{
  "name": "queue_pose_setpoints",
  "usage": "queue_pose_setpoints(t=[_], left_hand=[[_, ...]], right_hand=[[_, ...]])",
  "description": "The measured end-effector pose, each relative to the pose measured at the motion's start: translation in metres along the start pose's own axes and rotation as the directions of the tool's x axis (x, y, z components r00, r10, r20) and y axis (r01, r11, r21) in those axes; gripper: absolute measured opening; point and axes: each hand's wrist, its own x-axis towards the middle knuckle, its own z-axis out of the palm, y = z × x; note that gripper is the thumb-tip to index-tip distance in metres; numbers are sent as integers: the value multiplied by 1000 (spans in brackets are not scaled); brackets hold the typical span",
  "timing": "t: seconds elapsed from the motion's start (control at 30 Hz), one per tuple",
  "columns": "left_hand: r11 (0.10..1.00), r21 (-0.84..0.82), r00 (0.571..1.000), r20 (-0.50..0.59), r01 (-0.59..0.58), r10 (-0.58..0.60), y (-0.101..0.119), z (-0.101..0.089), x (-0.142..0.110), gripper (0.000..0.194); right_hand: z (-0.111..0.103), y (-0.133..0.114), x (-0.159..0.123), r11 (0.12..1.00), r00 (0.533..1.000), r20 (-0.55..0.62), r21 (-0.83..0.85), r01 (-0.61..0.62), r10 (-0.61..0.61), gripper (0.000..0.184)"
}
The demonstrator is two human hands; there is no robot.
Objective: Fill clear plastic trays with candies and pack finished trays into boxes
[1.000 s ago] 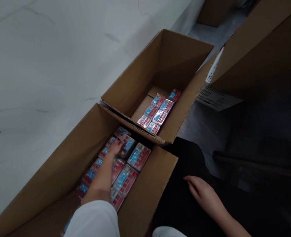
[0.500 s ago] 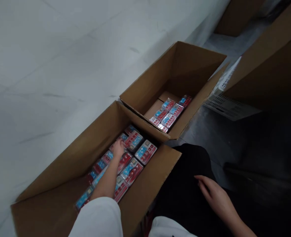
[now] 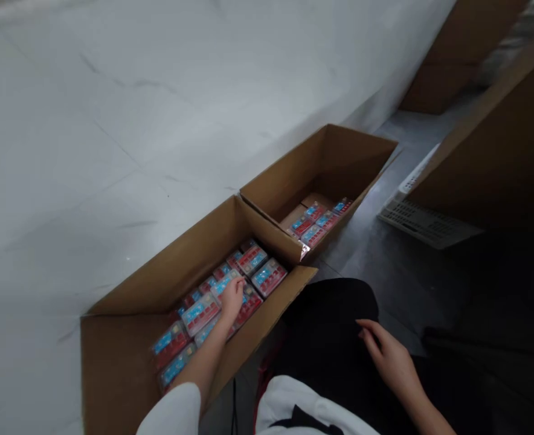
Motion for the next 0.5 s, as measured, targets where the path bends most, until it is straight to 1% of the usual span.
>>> queue_pose_setpoints(t=[0.1,0.17,0.2,0.27,0.33,0.37,0.43,0.5], left_hand=[[991,-60,992,-23,-122,121,42,-12,-2,33],[966,-117,973,-34,-232,229,76,-12,-1,36],[946,-134,955,-55,-296,291,95,-9,0,36],[884,-180,902,-39,-430,431,137,2,3,36],[794,-242,816,12,-558,577,186,18,0,34],[740,-276,762,39,-614,647,212,26,-5,33],[624,-347,632,104,-701,768,261,44,-23,31],[509,-417,487,166,-753,857,304,62,-48,31]], right_hand=[[-6,11,-17,993,995,-103,116,5,7,24],[-10,18,-30,984,986,-167,179,9,22,23],[-12,22,-36,980,980,-195,199,2,37,23],[-17,28,-45,973,959,-267,229,-35,97,23],[-24,33,-55,962,923,-342,260,-89,178,22],[-28,35,-61,954,900,-377,275,-116,218,22],[-35,38,-75,939,850,-437,297,-173,295,23],[-39,40,-92,922,796,-484,308,-234,364,25]])
